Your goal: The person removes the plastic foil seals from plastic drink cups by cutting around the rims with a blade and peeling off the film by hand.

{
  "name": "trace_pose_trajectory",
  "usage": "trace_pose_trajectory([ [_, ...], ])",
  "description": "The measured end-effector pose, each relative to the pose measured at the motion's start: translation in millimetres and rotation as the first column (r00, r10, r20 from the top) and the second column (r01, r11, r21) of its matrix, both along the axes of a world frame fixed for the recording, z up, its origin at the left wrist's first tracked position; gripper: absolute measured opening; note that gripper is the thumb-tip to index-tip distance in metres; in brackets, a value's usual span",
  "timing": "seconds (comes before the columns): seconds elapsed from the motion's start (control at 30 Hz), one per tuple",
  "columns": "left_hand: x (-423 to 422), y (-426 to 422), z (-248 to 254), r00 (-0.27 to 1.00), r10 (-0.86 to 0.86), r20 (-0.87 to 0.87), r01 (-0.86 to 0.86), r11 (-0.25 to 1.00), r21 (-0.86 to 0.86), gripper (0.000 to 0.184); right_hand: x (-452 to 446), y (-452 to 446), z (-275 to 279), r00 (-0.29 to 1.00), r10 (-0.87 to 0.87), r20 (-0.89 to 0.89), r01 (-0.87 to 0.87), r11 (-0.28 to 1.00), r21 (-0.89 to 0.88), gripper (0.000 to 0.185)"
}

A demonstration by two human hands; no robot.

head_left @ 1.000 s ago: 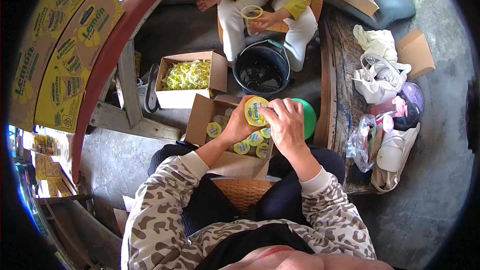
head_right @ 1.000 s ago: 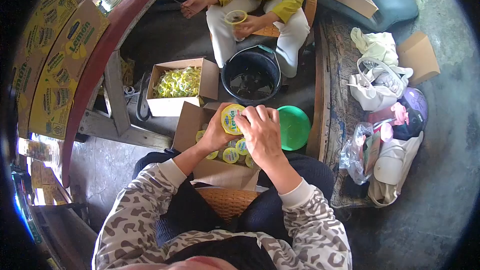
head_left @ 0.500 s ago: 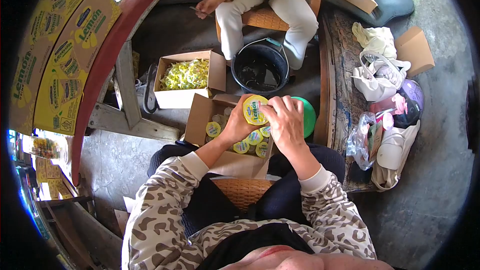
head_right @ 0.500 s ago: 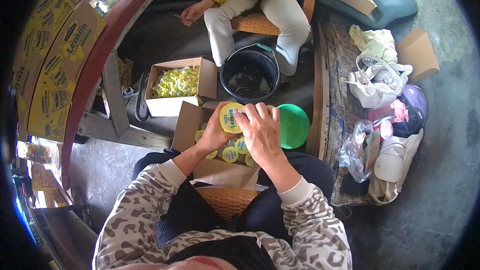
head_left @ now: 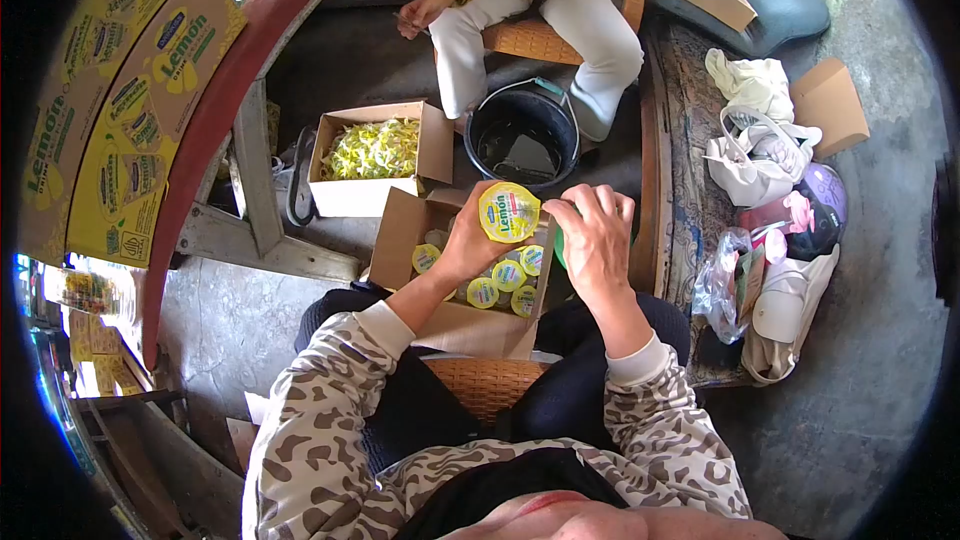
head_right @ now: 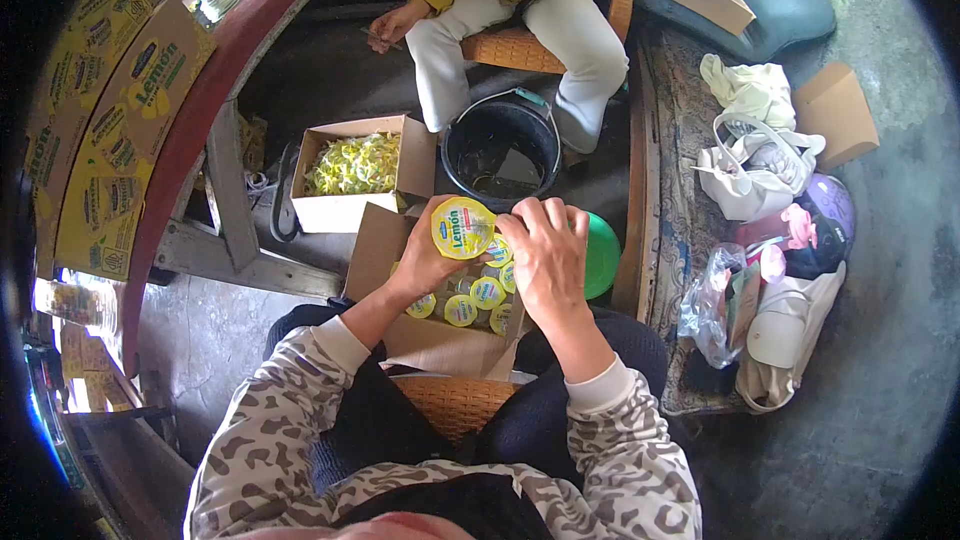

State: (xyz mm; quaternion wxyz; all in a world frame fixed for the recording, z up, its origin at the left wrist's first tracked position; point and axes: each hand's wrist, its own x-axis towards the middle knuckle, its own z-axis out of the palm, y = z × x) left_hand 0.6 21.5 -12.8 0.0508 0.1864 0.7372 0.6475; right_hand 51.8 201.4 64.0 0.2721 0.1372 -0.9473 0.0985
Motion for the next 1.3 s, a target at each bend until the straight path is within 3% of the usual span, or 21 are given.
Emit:
trace_pose_trajectory([
  [0.27,-2.1,-1.1,-3.9,0.998,-0.057,-0.015,0.057,0.998,0.016,0.078,1.3,1.2,4.1,0.999,-0.023,-0.045,0.016,0.99,-0.137,0.021],
  [0.53,11.4,10.8,2.7,0.999,0.051,0.007,-0.051,0.998,-0.02,0.073,4.5,-18.7,-9.2,1.0,-0.006,-0.005,0.004,0.958,-0.285,0.015],
  [0.67,15.6,14.9,-1.4,0.996,0.077,-0.055,-0.08,0.995,-0.06,0.072,4.7,-22.1,-8.9,1.0,-0.028,-0.009,0.024,0.954,-0.299,0.015],
  [1.3,22.3,20.8,-1.5,0.996,0.084,-0.002,-0.084,0.994,-0.073,0.071,13.4,-28.7,-3.1,0.996,-0.048,0.081,0.07,0.951,-0.3,0.016],
])
